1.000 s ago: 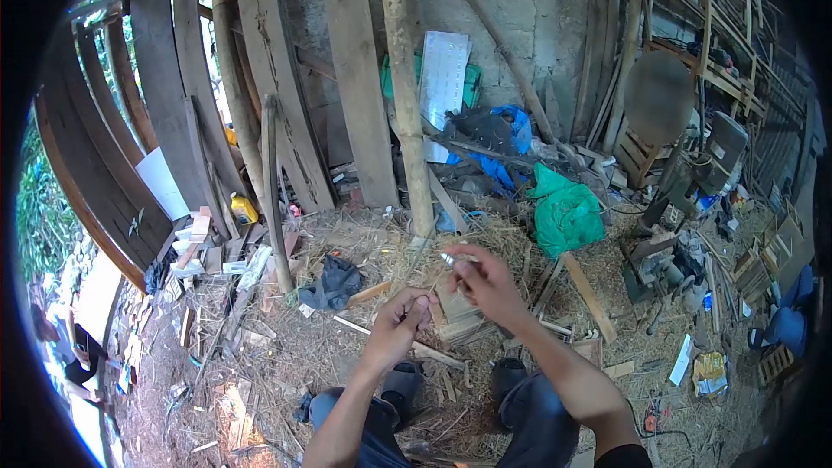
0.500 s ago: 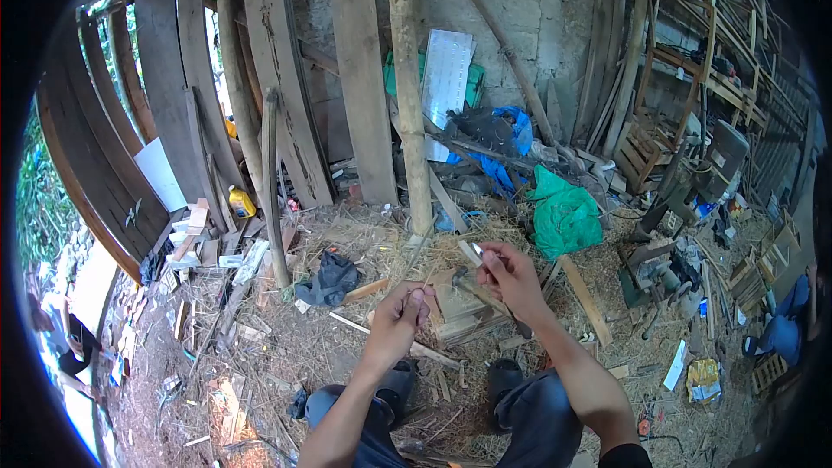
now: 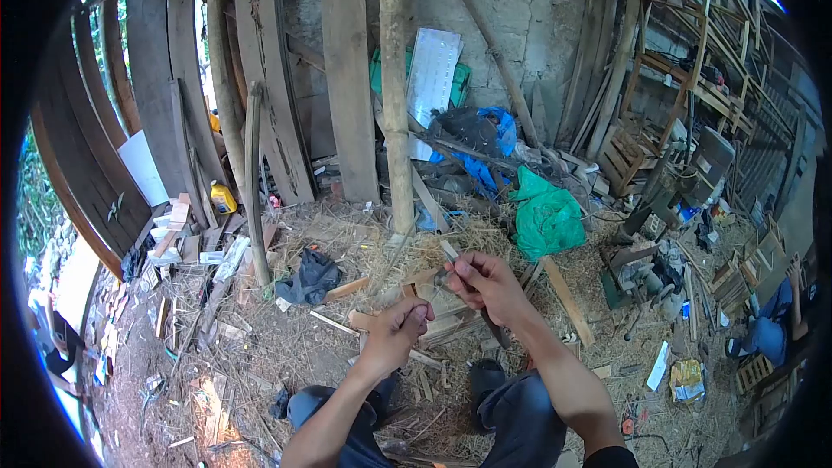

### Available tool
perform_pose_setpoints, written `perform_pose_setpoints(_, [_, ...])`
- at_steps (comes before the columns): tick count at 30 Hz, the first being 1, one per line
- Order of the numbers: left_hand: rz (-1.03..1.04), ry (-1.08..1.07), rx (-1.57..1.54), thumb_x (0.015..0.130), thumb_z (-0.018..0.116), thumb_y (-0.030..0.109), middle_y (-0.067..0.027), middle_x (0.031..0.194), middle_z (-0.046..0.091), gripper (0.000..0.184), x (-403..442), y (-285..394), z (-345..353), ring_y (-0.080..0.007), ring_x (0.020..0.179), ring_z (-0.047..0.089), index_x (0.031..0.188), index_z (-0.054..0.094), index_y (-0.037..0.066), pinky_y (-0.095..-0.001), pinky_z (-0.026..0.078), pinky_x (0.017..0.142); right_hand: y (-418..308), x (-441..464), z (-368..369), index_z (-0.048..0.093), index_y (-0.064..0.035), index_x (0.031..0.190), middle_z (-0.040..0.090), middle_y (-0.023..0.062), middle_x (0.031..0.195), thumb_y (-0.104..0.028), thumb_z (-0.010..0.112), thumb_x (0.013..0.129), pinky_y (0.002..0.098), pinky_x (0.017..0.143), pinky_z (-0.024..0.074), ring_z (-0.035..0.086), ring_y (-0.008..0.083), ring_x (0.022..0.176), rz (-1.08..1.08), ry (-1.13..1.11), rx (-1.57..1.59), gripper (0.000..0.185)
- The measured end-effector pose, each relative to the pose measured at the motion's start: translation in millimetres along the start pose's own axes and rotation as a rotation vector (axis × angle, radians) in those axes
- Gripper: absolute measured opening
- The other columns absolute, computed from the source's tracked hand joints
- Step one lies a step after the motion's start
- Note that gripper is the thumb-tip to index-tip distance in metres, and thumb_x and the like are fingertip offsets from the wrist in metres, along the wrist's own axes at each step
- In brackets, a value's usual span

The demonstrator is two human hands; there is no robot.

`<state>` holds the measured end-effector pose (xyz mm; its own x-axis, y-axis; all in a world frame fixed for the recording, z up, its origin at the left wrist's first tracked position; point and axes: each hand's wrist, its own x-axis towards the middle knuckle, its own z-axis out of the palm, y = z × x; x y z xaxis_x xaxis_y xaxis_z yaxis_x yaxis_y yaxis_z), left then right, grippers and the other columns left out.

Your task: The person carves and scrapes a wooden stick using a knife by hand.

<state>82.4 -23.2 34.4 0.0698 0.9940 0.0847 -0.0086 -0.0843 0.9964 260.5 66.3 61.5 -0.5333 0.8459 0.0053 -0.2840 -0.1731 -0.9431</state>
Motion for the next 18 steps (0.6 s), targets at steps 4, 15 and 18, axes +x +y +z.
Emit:
perform_pose_setpoints(4, [-0.116, -0.069, -0.131, 0.097, 0.047, 0.021, 0.0047, 0.069, 0.044, 0.019, -2.1, 12.8, -3.4, -0.0039, 0.064, 0.039, 0.093, 0.056, 0.004, -0.0195, 0.032, 0.057, -5.0, 2.1, -12.9, 0.058, -0.0012, 0.096, 0.053, -0.0017, 0.068, -0.020, 0.053, 0.094, 0.0193, 0.041, 0.0223, 0.032, 0.0028, 0.046, 0.058, 0.014, -0.064, 0.020])
perform_pose_setpoints(15, [-0.121, -0.132, -0.222, 0.097, 0.047, 0.022, 0.0048, 0.065, 0.040, 0.020, 2.2, 5.6, 0.9, -0.0040, 0.057, 0.033, 0.093, 0.056, 0.005, -0.0195, 0.027, 0.050, -13.7, 9.5, -31.8, 0.058, -0.0013, 0.095, 0.052, -0.0046, 0.067, -0.020, 0.056, 0.092, 0.0189, 0.039, 0.0203, 0.031, 0.0019, 0.044, -0.010, 0.198, -0.029, 0.019])
perform_pose_setpoints(18, [-0.168, -0.148, -0.222, 0.097, 0.047, 0.024, 0.0059, 0.066, 0.037, 0.021, 3.4, 12.3, 1.2, -0.0039, 0.058, 0.032, 0.091, 0.055, 0.006, -0.0199, 0.026, 0.050, -12.0, 10.7, -33.8, 0.061, -0.0016, 0.091, 0.055, -0.0038, 0.067, -0.020, 0.057, 0.091, 0.0188, 0.040, 0.0220, 0.034, 0.0020, 0.046, -0.051, 0.203, -0.036, 0.018])
